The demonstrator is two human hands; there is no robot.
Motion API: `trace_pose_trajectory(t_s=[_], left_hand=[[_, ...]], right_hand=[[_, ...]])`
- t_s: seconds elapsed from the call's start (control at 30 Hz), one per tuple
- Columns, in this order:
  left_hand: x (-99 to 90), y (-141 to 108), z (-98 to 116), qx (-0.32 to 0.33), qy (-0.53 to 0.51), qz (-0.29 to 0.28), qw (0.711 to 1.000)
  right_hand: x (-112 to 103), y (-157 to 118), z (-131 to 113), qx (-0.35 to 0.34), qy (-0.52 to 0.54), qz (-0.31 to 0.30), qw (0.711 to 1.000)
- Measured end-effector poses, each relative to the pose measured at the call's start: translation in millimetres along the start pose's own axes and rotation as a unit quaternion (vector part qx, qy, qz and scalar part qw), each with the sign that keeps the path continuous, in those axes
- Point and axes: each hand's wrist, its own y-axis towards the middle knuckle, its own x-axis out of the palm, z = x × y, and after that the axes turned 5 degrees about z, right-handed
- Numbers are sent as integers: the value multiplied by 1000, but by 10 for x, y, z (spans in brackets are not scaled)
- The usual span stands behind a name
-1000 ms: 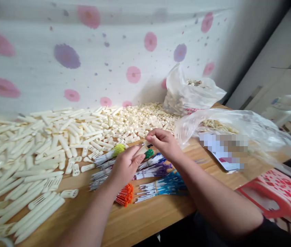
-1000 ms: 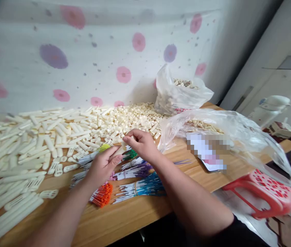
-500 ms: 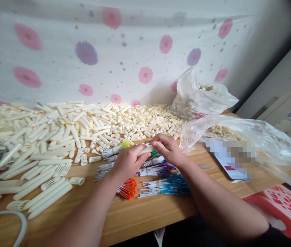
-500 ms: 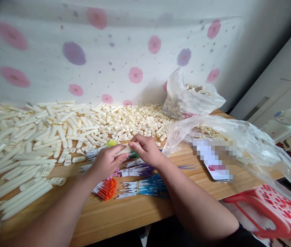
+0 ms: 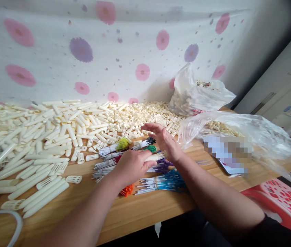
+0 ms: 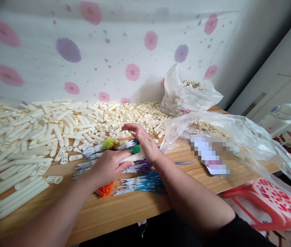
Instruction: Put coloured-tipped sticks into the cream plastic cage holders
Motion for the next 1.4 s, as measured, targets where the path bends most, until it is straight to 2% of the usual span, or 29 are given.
trace_pose_trajectory(t_s=[0.13,0.3,0.47,0.6,0.93,0.97,1.03,1.13,1.2,1.23,1.27,1.3,1.33,1.4], left_hand=[[45,-4,10,-11,42,-19,999],[119,15,48,-53,86,-44,994],[110,20,99,-58,81,-71,992],[115,15,128,-66,65,-66,994],[144,4,123,-63,71,-67,993],[140,4,123,-64,65,-65,994],[130,11,115,-71,50,-50,995],[101,39,66,-75,24,-26,997],[74,57,4,-87,-3,-15,996],[60,64,-31,-102,-27,-9,994],[47,67,-65,-120,-63,-3,991],[36,67,-93,-136,-114,4,984],[27,64,-112,-144,-174,8,974],[23,56,-117,-127,-293,3,948]], right_hand=[[-7,3,4,-17,-12,-25,999],[-15,9,-21,-14,-47,-23,999],[-22,17,16,6,-11,-21,1000],[-34,29,47,26,11,-16,999],[-21,11,-66,28,5,-83,996],[-15,17,-55,27,9,-78,997],[1,34,-24,21,23,-28,999],[9,49,-30,6,-16,123,992],[-17,36,-108,-42,-124,194,972],[-40,21,-166,-86,-196,188,959],[-66,3,-229,-135,-274,146,941],[-93,-16,-288,-182,-352,72,915],[-117,-33,-338,-222,-426,-16,877],[-148,-55,-390,-262,-550,-167,775]])
